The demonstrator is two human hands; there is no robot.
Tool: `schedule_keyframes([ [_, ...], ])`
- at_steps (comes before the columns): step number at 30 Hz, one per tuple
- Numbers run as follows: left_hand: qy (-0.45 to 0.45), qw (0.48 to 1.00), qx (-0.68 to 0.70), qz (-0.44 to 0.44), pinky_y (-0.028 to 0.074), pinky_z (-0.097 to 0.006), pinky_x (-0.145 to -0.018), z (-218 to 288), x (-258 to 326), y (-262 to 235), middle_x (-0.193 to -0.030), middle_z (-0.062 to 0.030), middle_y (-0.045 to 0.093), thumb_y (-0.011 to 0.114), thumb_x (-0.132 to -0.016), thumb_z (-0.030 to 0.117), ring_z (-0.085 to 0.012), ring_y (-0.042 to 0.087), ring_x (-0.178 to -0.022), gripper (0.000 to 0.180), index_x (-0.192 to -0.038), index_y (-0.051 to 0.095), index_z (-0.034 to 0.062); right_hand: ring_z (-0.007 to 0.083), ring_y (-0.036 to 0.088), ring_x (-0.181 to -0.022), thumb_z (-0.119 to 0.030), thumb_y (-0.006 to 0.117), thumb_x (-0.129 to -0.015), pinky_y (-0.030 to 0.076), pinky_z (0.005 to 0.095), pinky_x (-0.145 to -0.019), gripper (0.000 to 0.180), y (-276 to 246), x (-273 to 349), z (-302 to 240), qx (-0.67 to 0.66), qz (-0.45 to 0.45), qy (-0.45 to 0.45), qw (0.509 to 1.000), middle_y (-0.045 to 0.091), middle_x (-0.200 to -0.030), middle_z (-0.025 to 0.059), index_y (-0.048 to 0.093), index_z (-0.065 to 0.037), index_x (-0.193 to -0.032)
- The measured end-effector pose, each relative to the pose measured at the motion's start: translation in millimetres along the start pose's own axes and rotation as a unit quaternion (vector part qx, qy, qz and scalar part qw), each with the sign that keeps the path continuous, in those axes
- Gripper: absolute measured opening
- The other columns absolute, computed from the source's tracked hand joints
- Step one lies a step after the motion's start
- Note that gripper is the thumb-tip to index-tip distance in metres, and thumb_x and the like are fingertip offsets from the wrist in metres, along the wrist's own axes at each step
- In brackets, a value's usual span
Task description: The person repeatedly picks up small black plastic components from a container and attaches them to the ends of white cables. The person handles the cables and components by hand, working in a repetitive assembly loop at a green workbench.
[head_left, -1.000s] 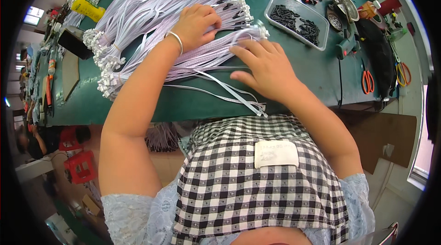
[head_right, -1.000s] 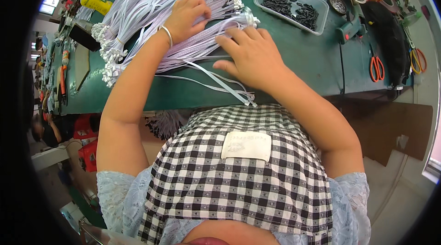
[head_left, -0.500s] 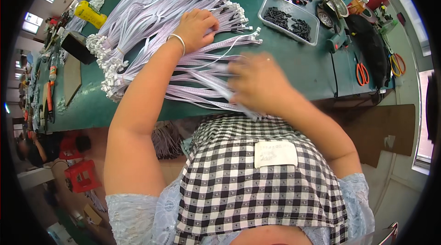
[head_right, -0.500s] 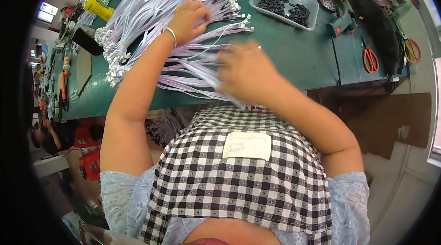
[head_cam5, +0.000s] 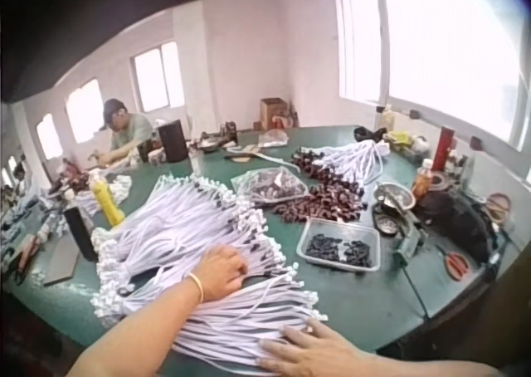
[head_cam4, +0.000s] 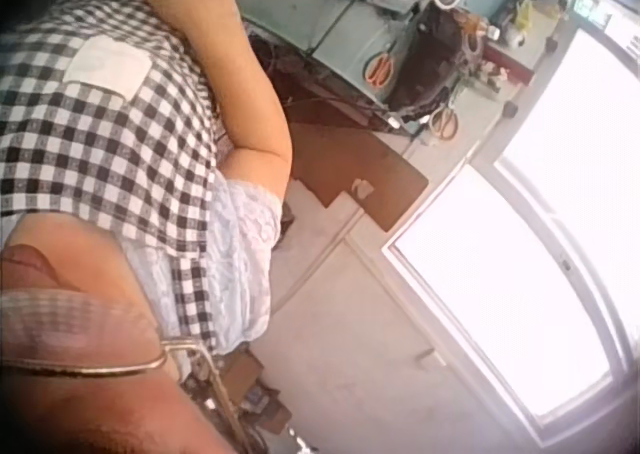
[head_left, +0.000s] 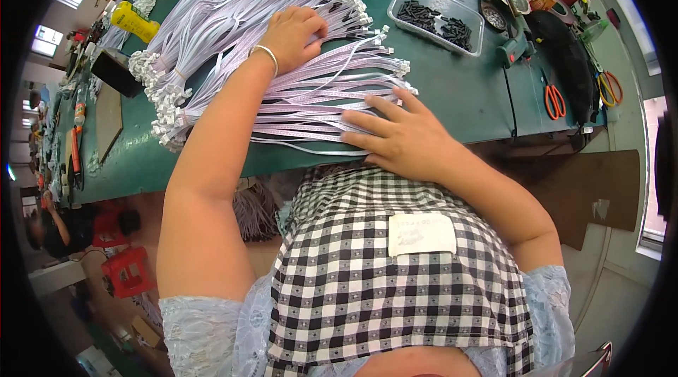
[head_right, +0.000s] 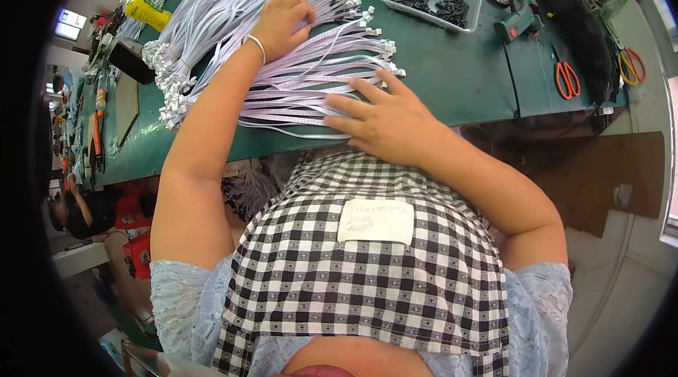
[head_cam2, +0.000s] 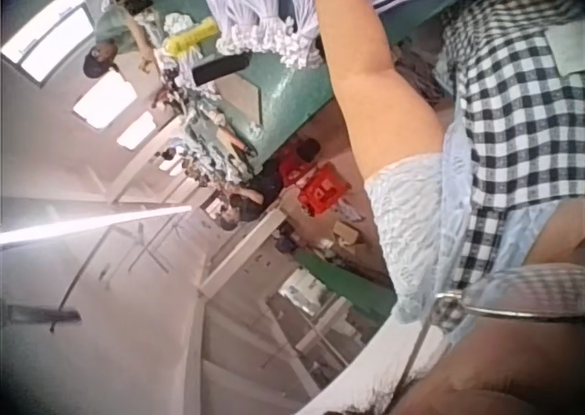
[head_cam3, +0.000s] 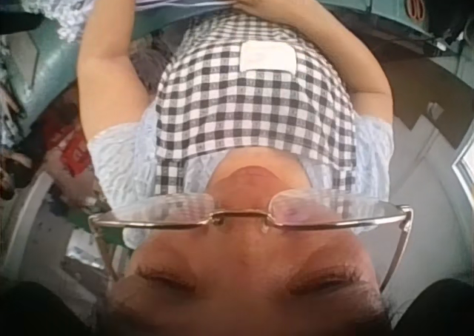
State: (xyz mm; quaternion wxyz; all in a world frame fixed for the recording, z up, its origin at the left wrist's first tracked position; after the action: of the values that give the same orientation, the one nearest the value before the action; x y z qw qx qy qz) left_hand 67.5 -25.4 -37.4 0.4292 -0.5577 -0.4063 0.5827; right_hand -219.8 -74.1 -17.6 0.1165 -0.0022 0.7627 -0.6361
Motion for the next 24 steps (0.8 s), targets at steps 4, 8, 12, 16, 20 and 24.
schedule_keyframes([
  [4, -0.016, 1.000, -0.005, -0.017, 0.035, -0.042, -0.095, -0.9, 2.0, -3.5, -0.108, -0.0034, 0.054, 0.063, -0.078, 0.022, -0.0271, 0.047, -0.108, 0.017, -0.095, 0.059, 0.0193, 0.0213, 0.047, -0.125, -0.031, 0.057, -0.087, 0.024, 0.0538, -0.110, 0.032, -16.9, 17.3, 53.8, 0.143, 0.037, 0.026, 0.989, 0.055, -0.131, -0.0024, 0.060, -0.027, -0.119],
  [8, -0.016, 1.000, -0.016, -0.011, 0.036, -0.041, -0.093, 4.2, 0.0, -3.6, -0.109, -0.0058, 0.054, 0.064, -0.076, 0.017, -0.0283, 0.047, -0.108, 0.018, -0.093, 0.058, 0.0167, 0.0219, 0.056, -0.112, -0.032, 0.059, -0.087, 0.037, 0.0483, -0.102, 0.023, -36.7, 28.1, 77.7, -0.014, -0.043, 0.070, 0.997, 0.064, -0.115, 0.0019, 0.068, -0.019, -0.102],
  [12, -0.024, 0.999, -0.011, -0.019, 0.036, -0.042, -0.093, 6.6, -0.1, -9.6, -0.108, -0.0059, 0.054, 0.065, -0.075, 0.017, -0.0283, 0.047, -0.108, 0.018, -0.092, 0.058, 0.0166, 0.0244, 0.062, -0.086, -0.034, 0.061, -0.085, 0.047, 0.0376, -0.079, 0.025, -42.0, -26.6, 79.1, 0.026, 0.167, 0.151, 0.974, 0.067, -0.084, 0.0049, 0.068, -0.010, -0.090],
  [16, -0.023, 0.999, -0.019, -0.013, 0.035, -0.042, -0.093, 5.3, -0.6, -4.0, -0.108, -0.0039, 0.054, 0.063, -0.077, 0.021, -0.0264, 0.047, -0.108, 0.017, -0.093, 0.059, 0.0185, 0.0288, 0.047, -0.120, -0.043, 0.060, -0.084, 0.038, 0.0452, -0.098, 0.046, 11.1, -58.5, 55.2, 0.087, 0.152, 0.071, 0.982, 0.055, -0.122, 0.0094, 0.058, -0.012, -0.119],
  [20, -0.026, 1.000, -0.013, -0.005, 0.035, -0.042, -0.093, 0.6, 4.6, -2.4, -0.107, -0.0027, 0.055, 0.062, -0.078, 0.022, -0.0250, 0.048, -0.109, 0.017, -0.094, 0.060, 0.0193, 0.0292, 0.047, -0.121, -0.044, 0.065, -0.079, 0.037, 0.0442, -0.099, 0.053, 7.1, -12.6, 6.9, 0.057, 0.112, 0.081, 0.989, 0.054, -0.125, 0.0121, 0.057, -0.011, -0.120],
  [24, -0.037, 0.999, -0.020, -0.032, 0.035, -0.042, -0.093, 5.8, 1.9, -7.6, -0.107, -0.0030, 0.055, 0.061, -0.078, 0.022, -0.0246, 0.048, -0.109, 0.017, -0.094, 0.059, 0.0190, 0.0262, 0.051, -0.114, -0.042, 0.069, -0.075, 0.038, 0.0423, -0.094, 0.053, 1.2, 5.0, -10.9, 0.006, 0.121, 0.077, 0.990, 0.059, -0.114, 0.0106, 0.058, -0.011, -0.118],
])
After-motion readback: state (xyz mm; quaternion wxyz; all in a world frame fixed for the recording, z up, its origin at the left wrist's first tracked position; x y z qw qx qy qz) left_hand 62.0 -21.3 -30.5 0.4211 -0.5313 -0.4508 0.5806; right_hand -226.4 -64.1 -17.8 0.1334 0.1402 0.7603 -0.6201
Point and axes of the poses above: each hand's wrist, its own x-axis away from the middle knuckle, its own y-axis out of the palm, z = x × y, the point moved 1 cm from there along -x, towards the middle knuckle
